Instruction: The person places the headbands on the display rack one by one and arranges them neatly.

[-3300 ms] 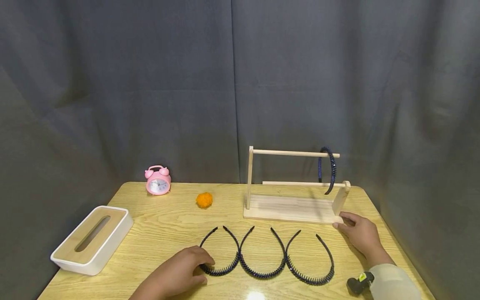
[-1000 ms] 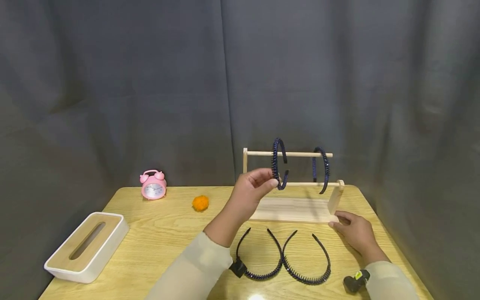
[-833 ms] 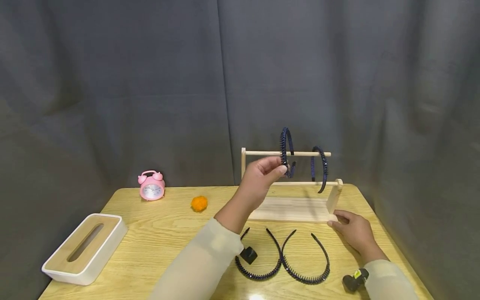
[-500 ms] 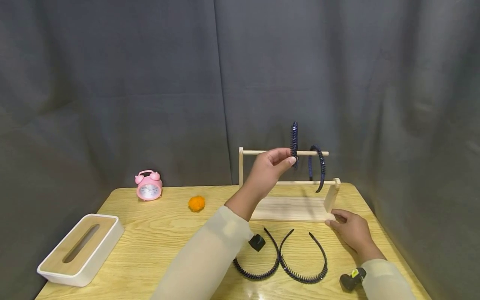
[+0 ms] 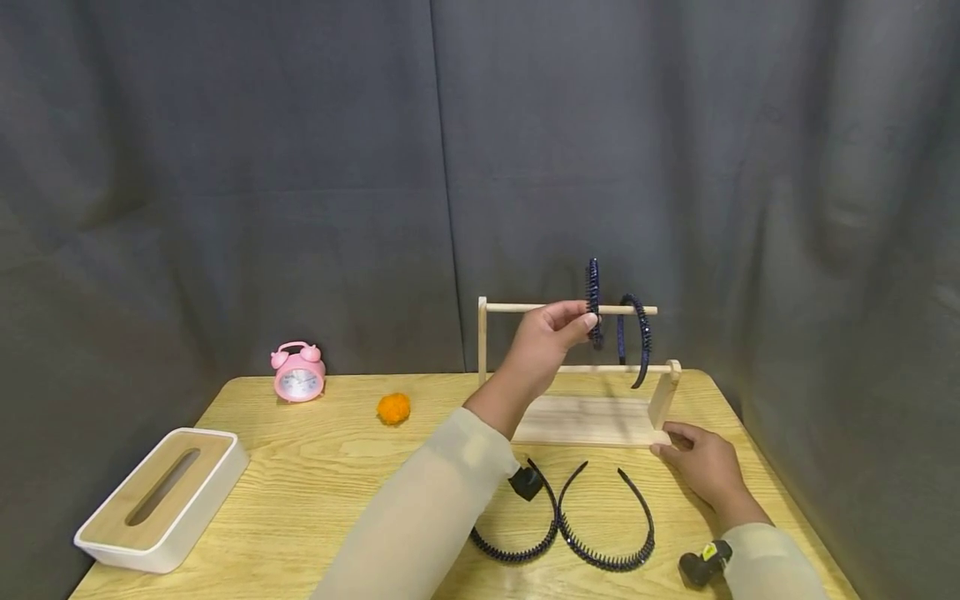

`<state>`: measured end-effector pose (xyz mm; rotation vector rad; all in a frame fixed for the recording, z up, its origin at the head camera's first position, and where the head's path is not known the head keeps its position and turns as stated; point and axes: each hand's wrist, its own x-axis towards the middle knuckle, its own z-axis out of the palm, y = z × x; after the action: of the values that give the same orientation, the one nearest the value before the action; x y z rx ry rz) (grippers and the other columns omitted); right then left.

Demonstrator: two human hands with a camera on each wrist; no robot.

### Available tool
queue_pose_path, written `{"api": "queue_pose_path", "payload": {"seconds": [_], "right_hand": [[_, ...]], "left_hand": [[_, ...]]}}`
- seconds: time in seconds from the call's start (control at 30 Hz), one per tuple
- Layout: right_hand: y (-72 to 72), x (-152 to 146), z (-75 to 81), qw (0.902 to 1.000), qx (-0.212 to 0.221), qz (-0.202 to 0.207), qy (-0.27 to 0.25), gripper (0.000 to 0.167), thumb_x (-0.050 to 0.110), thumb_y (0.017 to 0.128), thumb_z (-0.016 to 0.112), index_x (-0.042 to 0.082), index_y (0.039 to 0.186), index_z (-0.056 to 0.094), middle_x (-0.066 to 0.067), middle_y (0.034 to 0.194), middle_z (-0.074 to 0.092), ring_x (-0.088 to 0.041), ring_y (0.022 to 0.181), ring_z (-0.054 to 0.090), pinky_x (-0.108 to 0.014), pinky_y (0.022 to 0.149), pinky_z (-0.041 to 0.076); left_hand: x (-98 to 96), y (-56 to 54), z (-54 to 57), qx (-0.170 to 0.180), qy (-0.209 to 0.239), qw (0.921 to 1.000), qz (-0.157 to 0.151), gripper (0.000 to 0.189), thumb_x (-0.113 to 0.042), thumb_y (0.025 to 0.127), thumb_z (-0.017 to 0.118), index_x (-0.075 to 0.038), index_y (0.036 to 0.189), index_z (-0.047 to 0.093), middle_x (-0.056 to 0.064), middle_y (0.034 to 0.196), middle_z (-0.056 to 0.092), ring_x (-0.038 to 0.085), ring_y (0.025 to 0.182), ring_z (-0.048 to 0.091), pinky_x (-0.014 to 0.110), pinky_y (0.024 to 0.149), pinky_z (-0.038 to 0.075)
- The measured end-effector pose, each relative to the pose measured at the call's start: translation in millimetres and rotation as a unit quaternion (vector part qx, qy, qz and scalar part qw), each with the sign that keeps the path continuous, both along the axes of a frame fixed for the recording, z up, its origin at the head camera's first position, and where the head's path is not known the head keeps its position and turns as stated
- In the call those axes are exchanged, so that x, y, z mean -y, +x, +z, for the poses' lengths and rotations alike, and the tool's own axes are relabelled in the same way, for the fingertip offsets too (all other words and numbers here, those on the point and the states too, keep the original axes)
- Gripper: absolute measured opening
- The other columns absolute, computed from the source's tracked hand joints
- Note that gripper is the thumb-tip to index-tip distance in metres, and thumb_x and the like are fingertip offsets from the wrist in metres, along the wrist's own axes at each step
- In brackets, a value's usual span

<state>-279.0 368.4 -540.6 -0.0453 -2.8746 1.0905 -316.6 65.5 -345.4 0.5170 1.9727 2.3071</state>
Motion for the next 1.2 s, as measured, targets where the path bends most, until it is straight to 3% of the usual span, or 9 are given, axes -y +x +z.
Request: {"api": "queue_pose_path", "payload": {"seconds": [0.33,0.57,0.87,1.2], "right_hand": [[1.1,1,-0.2,0.9999,0.007,-0.010,-0.005,0.068,0.045,0.102,0.078,0.004,0.154,0.061,-0.026,0.153,0.060,-0.054,0.143,0.054,-0.069,0.115,0.048],[1.2,1,1.0,0.9999,0.003,-0.015,0.001,0.067,0.044,0.102,0.079,0.005,0.153,0.061,-0.025,0.153,0.061,-0.054,0.144,0.054,-0.068,0.116,0.047],[5.4,4,3.0,0.9999,0.002,-0.013,-0.005,0.067,0.044,0.102,0.078,0.004,0.153,0.061,-0.026,0.152,0.061,-0.052,0.142,0.057,-0.067,0.115,0.049],[5.7,6,5.6,0.9999,0.003,-0.016,0.000,0.064,0.041,0.102,0.079,0.004,0.152,0.062,-0.026,0.152,0.061,-0.054,0.144,0.053,-0.069,0.117,0.045]], "left_hand": [[-11.8,-4.6,-10.2,0.066,0.000,0.9977,0.014,0.025,-0.013,0.106,0.074,-0.004,0.129,0.078,0.008,0.122,0.080,0.010,0.089,0.068,0.045,0.107,0.060],[-18.2,-2.8,-16.2,0.091,0.017,0.9957,0.002,0.027,-0.013,0.106,0.073,-0.001,0.131,0.076,0.009,0.120,0.079,0.013,0.087,0.067,0.052,0.112,0.057],[-19.7,-4.6,-33.4,0.107,0.005,0.9942,-0.003,0.030,-0.014,0.107,0.072,-0.002,0.134,0.074,0.009,0.123,0.077,0.014,0.098,0.069,0.036,0.103,0.062],[-23.1,-11.2,-39.5,0.106,-0.001,0.9944,0.008,0.029,-0.018,0.106,0.074,-0.006,0.133,0.076,0.005,0.121,0.077,0.014,0.101,0.070,0.038,0.105,0.061]]}}
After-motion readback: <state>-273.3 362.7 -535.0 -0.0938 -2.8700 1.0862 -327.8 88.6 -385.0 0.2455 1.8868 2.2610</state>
